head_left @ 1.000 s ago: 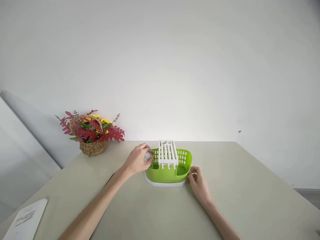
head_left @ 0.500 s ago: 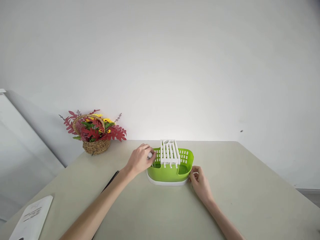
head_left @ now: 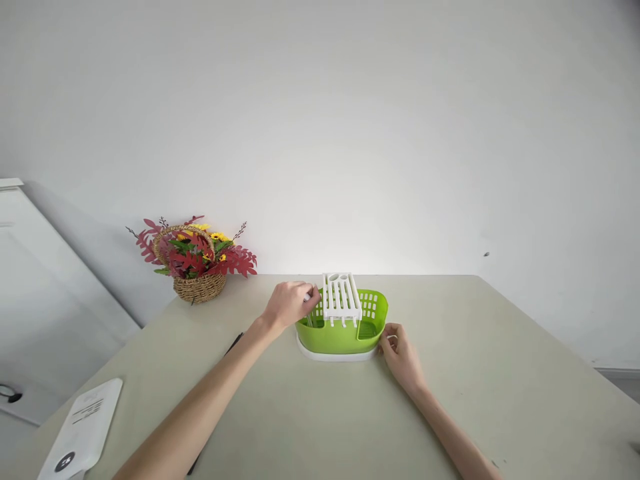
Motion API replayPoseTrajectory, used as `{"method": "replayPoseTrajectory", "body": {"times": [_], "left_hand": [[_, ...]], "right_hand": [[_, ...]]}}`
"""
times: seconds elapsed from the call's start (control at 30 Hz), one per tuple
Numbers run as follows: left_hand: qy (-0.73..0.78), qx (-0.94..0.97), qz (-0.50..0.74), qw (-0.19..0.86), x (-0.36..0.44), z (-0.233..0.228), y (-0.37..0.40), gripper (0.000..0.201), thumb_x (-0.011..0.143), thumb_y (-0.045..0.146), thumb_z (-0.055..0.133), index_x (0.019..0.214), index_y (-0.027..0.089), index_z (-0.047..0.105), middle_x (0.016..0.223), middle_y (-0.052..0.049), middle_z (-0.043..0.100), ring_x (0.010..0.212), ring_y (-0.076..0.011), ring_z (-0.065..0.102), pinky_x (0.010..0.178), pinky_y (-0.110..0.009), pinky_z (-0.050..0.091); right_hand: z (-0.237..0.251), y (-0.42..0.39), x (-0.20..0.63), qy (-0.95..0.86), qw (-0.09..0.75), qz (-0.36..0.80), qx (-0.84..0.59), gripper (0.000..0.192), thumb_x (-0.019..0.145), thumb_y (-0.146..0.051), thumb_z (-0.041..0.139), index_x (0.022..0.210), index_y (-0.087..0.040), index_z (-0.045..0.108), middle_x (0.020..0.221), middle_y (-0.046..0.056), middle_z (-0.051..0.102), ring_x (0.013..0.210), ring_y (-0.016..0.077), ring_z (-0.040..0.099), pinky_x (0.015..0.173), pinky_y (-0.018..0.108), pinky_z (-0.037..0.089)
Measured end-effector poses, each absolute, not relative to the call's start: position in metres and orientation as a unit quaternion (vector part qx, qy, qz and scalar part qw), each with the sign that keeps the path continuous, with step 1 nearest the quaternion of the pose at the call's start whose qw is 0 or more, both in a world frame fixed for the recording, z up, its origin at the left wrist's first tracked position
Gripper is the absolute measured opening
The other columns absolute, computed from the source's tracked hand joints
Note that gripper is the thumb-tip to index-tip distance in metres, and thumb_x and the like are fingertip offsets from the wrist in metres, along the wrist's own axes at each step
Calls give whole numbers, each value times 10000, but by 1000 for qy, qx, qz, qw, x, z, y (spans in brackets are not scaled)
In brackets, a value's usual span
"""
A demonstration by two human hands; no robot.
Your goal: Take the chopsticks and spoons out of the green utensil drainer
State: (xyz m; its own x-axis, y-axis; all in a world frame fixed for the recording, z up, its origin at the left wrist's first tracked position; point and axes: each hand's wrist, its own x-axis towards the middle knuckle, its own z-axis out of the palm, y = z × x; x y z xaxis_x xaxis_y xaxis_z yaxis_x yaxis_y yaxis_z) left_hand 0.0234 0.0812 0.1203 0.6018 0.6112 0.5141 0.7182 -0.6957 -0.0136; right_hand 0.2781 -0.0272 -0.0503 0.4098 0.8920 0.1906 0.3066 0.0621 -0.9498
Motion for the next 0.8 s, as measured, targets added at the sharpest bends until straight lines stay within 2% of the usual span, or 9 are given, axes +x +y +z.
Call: {"method": "replayPoseTrajectory", "body": {"times": [0.13, 0.3, 0.43, 0.53, 0.63, 0.7, 0.8], "left_hand": [[-383, -868, -286, 135, 21, 136, 84, 343, 965, 251, 505, 674, 199, 678, 690, -56, 727, 595, -163, 596, 613, -288, 388], [-446, -800, -382, 123, 0, 175, 84, 412, 964, 317, 502, 592, 188, 624, 589, -39, 666, 554, -140, 549, 594, -265, 375], [-516, -680, -521, 28, -28, 199, 89, 358, 904, 325, 503, 620, 176, 662, 555, -25, 648, 562, -158, 604, 573, -239, 423], [-553, -606, -565, -96, -52, 199, 97, 316, 868, 343, 482, 684, 175, 678, 486, 0, 589, 409, -145, 510, 427, -244, 353], [-563, -647, -481, -181, -77, 187, 102, 359, 878, 394, 445, 697, 174, 664, 446, 1, 545, 336, -133, 428, 361, -248, 286], [-567, -709, -370, -199, -92, 174, 101, 399, 885, 417, 419, 658, 181, 646, 443, -11, 546, 342, -139, 442, 358, -245, 287], [-564, -762, -243, -204, -104, 151, 94, 376, 839, 429, 489, 582, 193, 629, 456, -20, 580, 342, -145, 458, 362, -249, 266]], "right_hand": [[-50, -27, 278, -474, 552, 265, -633, 325, 910, -578, 529, 1000, -266, 540, 910, 31, 729, 695, 219, 681, 651, 359, 518], [-51, -27, 279, -473, 553, 266, -632, 333, 916, -587, 526, 1001, -266, 541, 937, 34, 732, 711, 215, 685, 662, 355, 518], [-53, -28, 279, -477, 549, 267, -632, 314, 925, -564, 528, 1009, -261, 540, 960, 34, 731, 712, 209, 681, 662, 355, 516], [-54, -28, 280, -477, 547, 266, -634, 306, 929, -554, 532, 1018, -262, 539, 942, 26, 725, 712, 210, 678, 674, 359, 516], [-55, -29, 282, -477, 547, 264, -636, 312, 927, -559, 540, 1014, -260, 546, 917, 26, 723, 711, 216, 676, 666, 360, 510], [-55, -29, 282, -477, 546, 262, -636, 310, 925, -558, 542, 1004, -258, 551, 898, 26, 723, 705, 217, 673, 658, 358, 503], [-55, -30, 283, -477, 545, 260, -638, 306, 922, -555, 546, 999, -259, 554, 893, 25, 724, 706, 218, 673, 660, 356, 497]]}}
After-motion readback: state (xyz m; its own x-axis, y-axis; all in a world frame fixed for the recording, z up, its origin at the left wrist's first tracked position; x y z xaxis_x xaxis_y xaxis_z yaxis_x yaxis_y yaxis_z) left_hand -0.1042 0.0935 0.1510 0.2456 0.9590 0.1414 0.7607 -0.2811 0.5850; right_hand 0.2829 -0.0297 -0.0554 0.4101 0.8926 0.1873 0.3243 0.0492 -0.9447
